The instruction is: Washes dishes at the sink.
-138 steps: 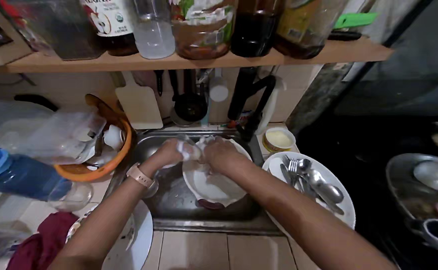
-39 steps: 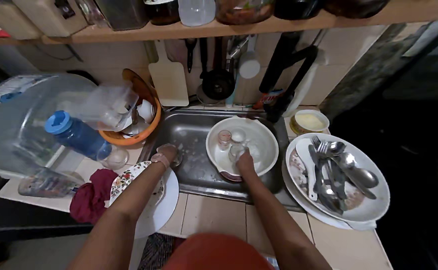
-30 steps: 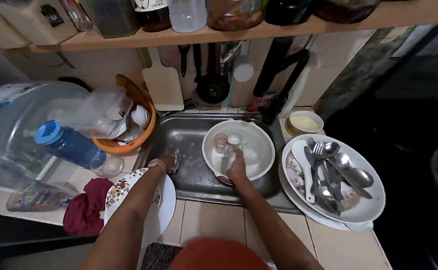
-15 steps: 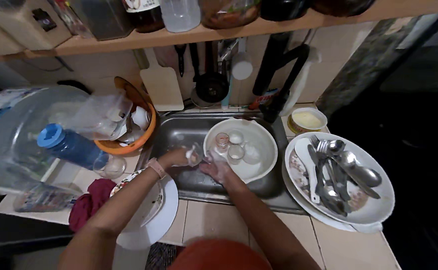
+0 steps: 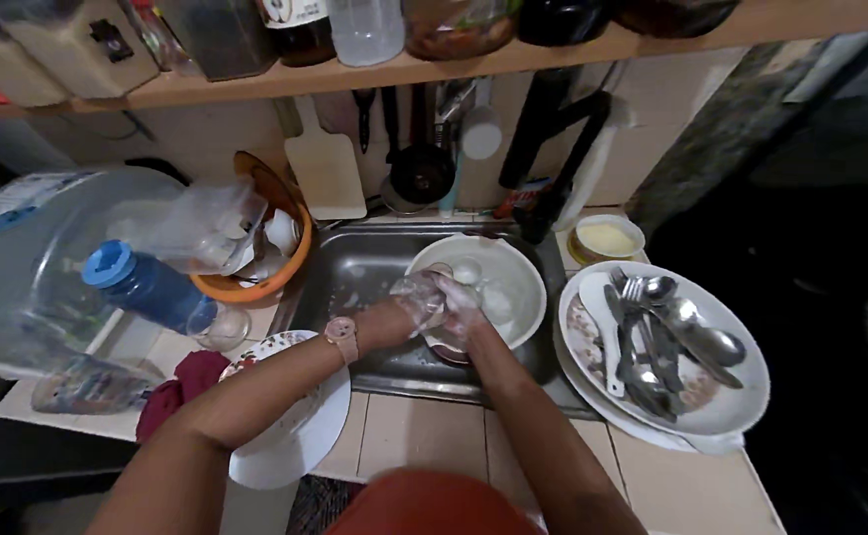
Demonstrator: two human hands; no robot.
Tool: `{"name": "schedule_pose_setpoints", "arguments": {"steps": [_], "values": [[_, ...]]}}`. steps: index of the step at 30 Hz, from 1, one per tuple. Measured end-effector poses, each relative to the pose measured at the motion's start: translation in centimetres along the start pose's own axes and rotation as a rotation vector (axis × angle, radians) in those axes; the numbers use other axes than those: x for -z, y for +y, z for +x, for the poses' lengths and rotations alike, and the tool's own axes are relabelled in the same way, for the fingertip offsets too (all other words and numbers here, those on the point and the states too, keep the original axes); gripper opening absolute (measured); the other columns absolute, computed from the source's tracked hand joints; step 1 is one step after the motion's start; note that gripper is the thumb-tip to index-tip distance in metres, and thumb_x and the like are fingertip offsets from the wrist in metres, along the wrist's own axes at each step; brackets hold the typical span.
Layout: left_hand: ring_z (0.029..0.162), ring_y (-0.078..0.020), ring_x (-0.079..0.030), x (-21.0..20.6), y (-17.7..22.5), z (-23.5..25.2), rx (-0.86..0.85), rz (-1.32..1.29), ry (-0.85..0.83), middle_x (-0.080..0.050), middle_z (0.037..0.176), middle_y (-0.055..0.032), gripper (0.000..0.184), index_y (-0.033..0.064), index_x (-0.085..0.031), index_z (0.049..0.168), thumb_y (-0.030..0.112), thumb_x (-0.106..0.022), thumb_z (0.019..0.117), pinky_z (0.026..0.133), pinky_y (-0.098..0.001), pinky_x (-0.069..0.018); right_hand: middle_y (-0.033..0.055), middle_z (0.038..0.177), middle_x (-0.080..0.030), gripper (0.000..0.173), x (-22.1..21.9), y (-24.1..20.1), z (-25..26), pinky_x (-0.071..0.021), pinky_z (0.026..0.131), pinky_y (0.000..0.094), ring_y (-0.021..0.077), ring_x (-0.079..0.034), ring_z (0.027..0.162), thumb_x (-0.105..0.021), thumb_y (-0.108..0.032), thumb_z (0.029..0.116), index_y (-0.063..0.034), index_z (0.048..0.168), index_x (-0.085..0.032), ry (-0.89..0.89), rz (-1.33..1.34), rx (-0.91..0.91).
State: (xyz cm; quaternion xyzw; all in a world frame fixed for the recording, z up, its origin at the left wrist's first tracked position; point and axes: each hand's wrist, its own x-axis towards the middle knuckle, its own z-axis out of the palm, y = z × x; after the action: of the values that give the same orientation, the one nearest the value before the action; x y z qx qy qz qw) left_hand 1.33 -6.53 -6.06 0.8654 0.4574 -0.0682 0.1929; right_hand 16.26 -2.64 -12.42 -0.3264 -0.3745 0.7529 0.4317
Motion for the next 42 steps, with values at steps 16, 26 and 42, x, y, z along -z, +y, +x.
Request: {"name": "schedule_pose_setpoints", "arguments": {"steps": [16,26,42], "values": [[0.122,-0.0469,-0.06,0.3,1.1,2.1,-0.087,0.218,0.039,-0.065,0.125,-0.0291,0.026,-0.0092,-0.067,0.119,-0.002,-0.049,0.1016,0.105,-0.0596,-0.0453,0.0053,0.098,-0.07,0.033,2.9,-1.4,0.2,-0.0587,0.075,0.0329,0.0148,-0.068,0.085,-0.043,-0.027,0.1036,-0.01,0.127,-0.058,-0.026,0.157,0.008],[0.077,-0.0093,-0.06,2.4,4.4,2.9,0.373,-1.272,0.338,-0.065,0.098,-0.0048,0.034,0.0075,-0.058,0.129,-0.001,-0.06,0.0965,0.066,-0.0258,-0.0521,0.0044,0.103,-0.067,0.072,2.6,0.0,0.3,-0.0578,0.071,0.03,0.0117,-0.066,0.083,-0.067,-0.039,0.0823,-0.0108,0.144,-0.043,-0.033,0.061,0.147],[0.114,-0.0228,-0.063,1.4,1.7,3.7,0.177,-0.882,0.296,-0.062,0.132,-0.0179,0.046,0.0008,-0.053,0.141,-0.001,-0.065,0.0963,0.098,-0.0406,-0.0521,0.0075,0.097,-0.07,0.034,2.6,-0.8,0.4,-0.0595,0.069,0.0329,0.0169,-0.068,0.082,-0.038,-0.031,0.108,-0.0093,0.124,-0.06,0.073,0.264,0.008]]}}
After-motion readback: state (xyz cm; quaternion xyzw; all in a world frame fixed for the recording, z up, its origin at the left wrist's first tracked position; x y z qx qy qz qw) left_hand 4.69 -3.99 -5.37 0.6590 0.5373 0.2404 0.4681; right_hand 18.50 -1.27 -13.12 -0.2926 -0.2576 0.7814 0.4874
